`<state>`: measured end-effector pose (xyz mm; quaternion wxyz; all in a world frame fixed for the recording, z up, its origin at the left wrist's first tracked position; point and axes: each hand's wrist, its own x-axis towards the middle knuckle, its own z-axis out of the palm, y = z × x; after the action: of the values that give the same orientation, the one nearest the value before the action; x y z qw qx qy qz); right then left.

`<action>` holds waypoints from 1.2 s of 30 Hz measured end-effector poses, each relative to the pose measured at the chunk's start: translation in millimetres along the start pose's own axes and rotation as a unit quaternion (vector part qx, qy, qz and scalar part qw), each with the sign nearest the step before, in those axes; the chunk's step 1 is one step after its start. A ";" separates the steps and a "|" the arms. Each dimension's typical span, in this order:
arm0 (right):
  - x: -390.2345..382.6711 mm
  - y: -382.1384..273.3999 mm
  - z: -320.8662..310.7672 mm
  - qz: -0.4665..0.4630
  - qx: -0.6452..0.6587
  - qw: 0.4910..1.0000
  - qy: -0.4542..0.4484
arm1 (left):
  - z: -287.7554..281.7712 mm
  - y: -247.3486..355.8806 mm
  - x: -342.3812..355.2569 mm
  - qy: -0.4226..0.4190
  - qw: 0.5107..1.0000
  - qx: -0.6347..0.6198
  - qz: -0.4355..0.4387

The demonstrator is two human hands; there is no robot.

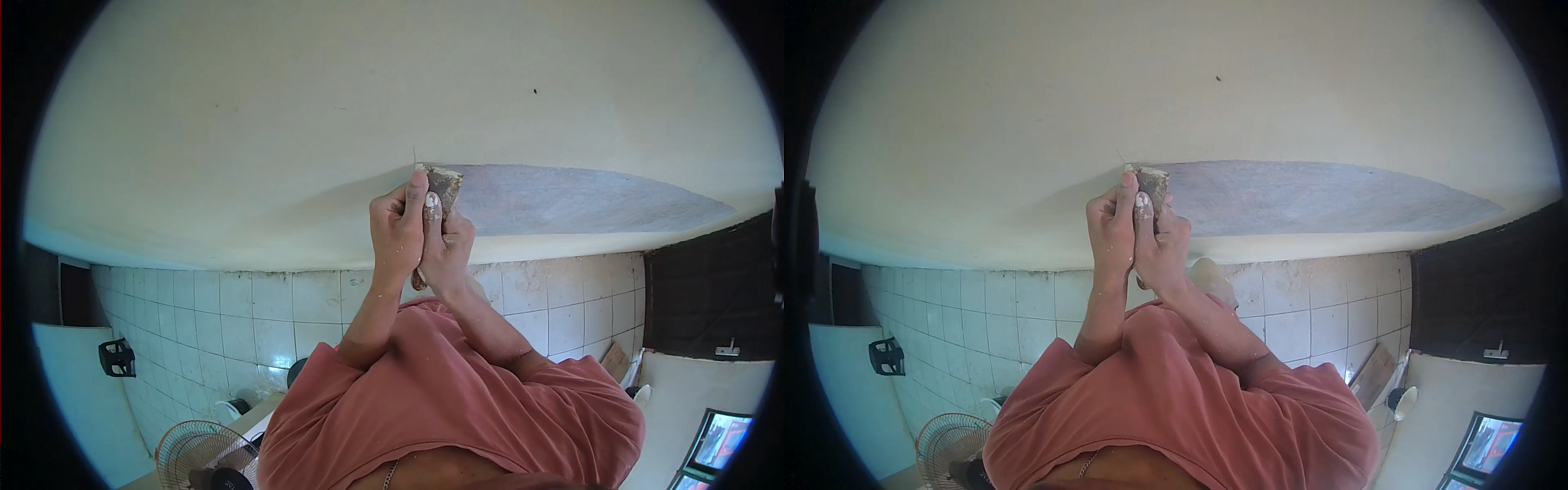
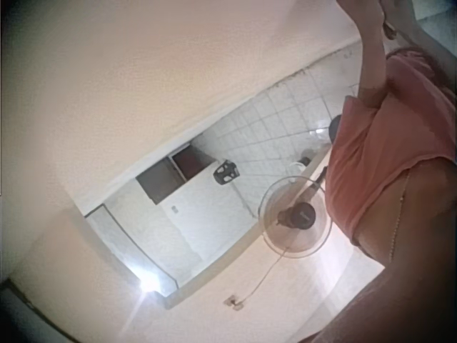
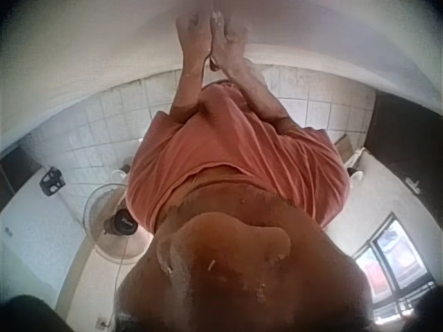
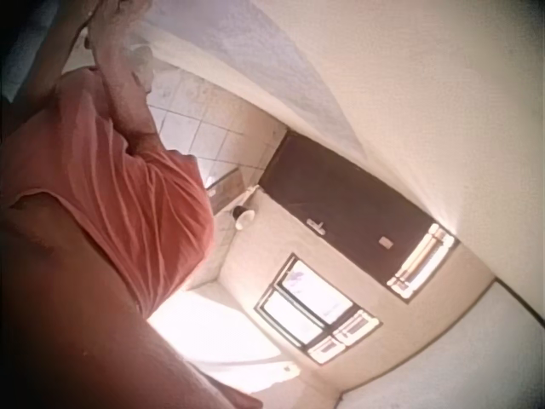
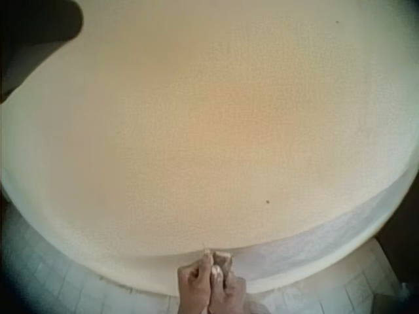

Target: The person repairs a wall patch by scraping and smoothing compound onto the surface with a putty knife and wiping the wall by hand.

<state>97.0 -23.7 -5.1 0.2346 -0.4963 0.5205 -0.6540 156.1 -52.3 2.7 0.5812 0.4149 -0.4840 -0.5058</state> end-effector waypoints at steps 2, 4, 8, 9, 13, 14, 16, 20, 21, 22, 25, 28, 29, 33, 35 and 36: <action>1.1 -0.1 -1.2 0.003 -0.001 1.000 -0.002 | 1.3 2.6 1.7 -0.004 1.000 -0.003 0.003; 8.2 -12.6 0.4 -0.005 0.007 1.000 -0.011 | 0.8 15.3 5.3 -0.004 1.000 -0.005 0.004; 14.4 -23.9 9.9 -0.006 0.042 0.999 0.019 | -4.9 30.9 14.1 -0.034 0.998 0.052 0.013; 13.1 -24.3 9.7 0.002 0.044 0.999 0.019 | -5.5 31.6 12.7 -0.039 0.998 0.056 0.010; 5.2 -17.5 7.0 0.014 0.039 0.999 0.014 | -1.2 23.7 7.9 -0.003 0.999 0.032 0.020; 8.8 -16.4 7.7 0.011 0.040 0.999 0.014 | -1.4 23.9 10.3 -0.001 0.999 0.030 0.026; 11.3 -21.6 7.8 -0.008 0.031 0.999 0.014 | -0.7 26.3 7.6 -0.004 0.999 0.029 0.024; 8.3 -25.2 0.7 0.007 0.059 0.998 0.015 | 2.9 27.4 3.3 -0.009 1.000 0.008 0.011; 4.7 -26.5 -8.3 0.065 0.056 0.996 -0.030 | 3.6 20.6 -0.8 0.002 1.000 0.007 -0.005; 2.5 -26.0 -14.9 0.122 0.053 0.988 -0.077 | 5.4 12.2 -6.6 -0.001 1.000 0.007 -0.004; -15.2 -6.7 -22.9 0.105 0.076 0.991 -0.042 | 12.0 -3.2 -24.9 0.001 0.999 -0.026 -0.023; -15.4 5.7 -32.7 0.156 0.082 0.981 -0.077 | 17.7 -7.9 -29.0 0.004 1.000 0.019 -0.023; -12.7 6.4 -33.7 0.161 0.080 0.981 -0.076 | 17.4 -8.5 -26.7 0.022 1.000 0.018 -0.005; 1.2 0.6 -22.6 0.226 0.128 0.957 -0.131 | 12.7 -2.8 -12.7 0.031 0.999 0.024 0.024; 2.9 1.9 -16.1 0.181 0.130 0.972 -0.071 | 11.4 -6.1 -9.4 0.024 0.999 0.020 0.036; 3.2 1.9 -15.1 0.180 0.132 0.972 -0.074 | 11.0 -6.8 -9.1 0.026 0.999 0.020 0.041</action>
<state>81.8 -20.3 -4.9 0.4501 -0.4060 0.4918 -0.6251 143.9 -44.2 -3.2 0.6049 0.4195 -0.4956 -0.4609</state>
